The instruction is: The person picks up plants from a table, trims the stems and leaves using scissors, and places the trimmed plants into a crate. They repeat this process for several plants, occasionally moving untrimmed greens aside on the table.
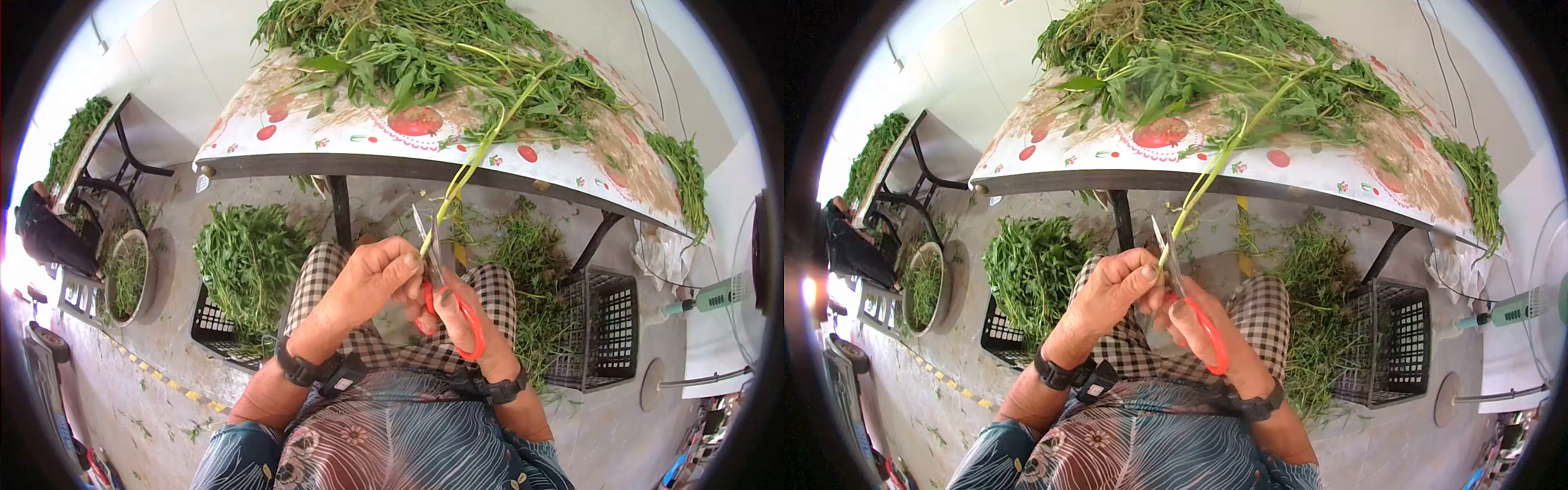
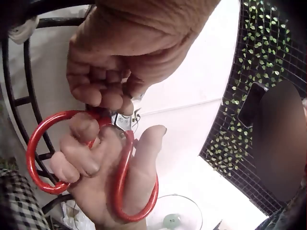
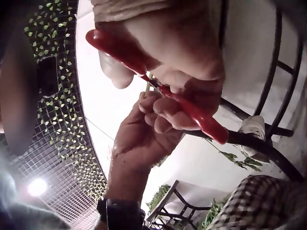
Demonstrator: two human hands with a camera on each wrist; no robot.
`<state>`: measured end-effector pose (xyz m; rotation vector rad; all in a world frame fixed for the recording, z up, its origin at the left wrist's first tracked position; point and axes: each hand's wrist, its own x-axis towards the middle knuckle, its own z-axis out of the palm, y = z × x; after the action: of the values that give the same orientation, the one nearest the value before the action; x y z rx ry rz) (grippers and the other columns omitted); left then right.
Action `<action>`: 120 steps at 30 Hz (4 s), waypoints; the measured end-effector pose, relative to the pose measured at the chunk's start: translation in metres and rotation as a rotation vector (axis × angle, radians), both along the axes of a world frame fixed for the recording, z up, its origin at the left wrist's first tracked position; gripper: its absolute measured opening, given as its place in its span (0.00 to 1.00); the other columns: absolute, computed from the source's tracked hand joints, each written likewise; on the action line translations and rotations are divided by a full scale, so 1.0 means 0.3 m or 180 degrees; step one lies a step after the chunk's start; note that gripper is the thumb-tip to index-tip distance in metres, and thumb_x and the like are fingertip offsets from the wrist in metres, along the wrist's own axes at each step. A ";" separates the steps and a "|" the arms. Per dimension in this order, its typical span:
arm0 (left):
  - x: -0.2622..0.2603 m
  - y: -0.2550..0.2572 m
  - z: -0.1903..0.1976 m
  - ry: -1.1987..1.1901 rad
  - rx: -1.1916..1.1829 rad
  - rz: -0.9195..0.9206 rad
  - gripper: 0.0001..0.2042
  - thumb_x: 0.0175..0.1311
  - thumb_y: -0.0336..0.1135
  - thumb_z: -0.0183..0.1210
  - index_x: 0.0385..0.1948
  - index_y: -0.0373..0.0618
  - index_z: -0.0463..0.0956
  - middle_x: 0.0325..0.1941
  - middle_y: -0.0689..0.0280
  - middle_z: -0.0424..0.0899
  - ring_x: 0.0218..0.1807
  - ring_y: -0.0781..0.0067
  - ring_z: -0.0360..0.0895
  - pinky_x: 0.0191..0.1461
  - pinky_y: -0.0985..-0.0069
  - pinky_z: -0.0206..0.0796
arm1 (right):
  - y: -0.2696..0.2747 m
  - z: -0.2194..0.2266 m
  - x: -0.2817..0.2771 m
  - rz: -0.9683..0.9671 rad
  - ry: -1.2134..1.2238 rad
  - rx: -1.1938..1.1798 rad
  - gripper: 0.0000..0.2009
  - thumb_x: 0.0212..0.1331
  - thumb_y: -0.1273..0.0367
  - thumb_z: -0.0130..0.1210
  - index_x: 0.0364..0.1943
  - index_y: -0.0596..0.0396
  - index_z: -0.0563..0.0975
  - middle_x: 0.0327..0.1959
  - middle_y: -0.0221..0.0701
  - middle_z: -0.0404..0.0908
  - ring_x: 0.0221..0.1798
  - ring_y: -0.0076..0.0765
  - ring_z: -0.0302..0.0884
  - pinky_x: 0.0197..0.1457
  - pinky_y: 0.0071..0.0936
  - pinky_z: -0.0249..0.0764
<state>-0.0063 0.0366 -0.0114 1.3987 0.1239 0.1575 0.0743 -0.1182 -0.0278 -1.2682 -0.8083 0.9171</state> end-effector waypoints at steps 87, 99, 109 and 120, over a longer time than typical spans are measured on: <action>-0.172 0.123 -0.017 -0.0782 -0.1562 0.1207 0.05 0.63 0.31 0.52 0.38 0.47 0.68 0.33 0.61 0.77 0.26 0.73 0.77 0.27 0.78 0.70 | -0.328 0.299 0.333 -0.0252 -0.0562 0.0304 0.38 0.53 0.43 0.49 0.58 0.60 0.58 0.43 0.43 0.75 0.40 0.37 0.76 0.41 0.27 0.74; -0.250 0.093 -0.029 -0.0289 0.2809 0.1549 0.09 0.49 0.17 0.52 0.31 0.40 0.73 0.31 0.62 0.78 0.32 0.70 0.77 0.35 0.77 0.69 | -0.029 0.285 0.185 0.0596 -0.0297 -0.0138 0.31 0.54 0.54 0.57 0.57 0.57 0.64 0.42 0.33 0.73 0.41 0.25 0.71 0.42 0.19 0.68; -0.238 0.096 0.001 -0.0678 0.3669 0.1865 0.10 0.46 0.17 0.55 0.30 0.42 0.77 0.38 0.58 0.76 0.37 0.58 0.76 0.37 0.71 0.69 | -0.018 0.296 0.164 0.0483 -0.0244 -0.0210 0.29 0.55 0.53 0.56 0.54 0.58 0.66 0.39 0.33 0.75 0.38 0.25 0.72 0.41 0.21 0.69; -0.261 0.063 0.031 -0.0571 0.3904 0.1536 0.09 0.45 0.21 0.58 0.31 0.41 0.77 0.41 0.56 0.76 0.39 0.57 0.76 0.40 0.68 0.71 | -0.038 0.217 0.148 0.0346 -0.0216 -0.0886 0.35 0.52 0.44 0.53 0.54 0.60 0.65 0.36 0.33 0.74 0.35 0.23 0.71 0.37 0.19 0.70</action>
<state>-0.0847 0.0554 -0.0020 2.5417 0.2327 0.8656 0.1187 -0.1296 0.0374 -1.5150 -0.8293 1.1073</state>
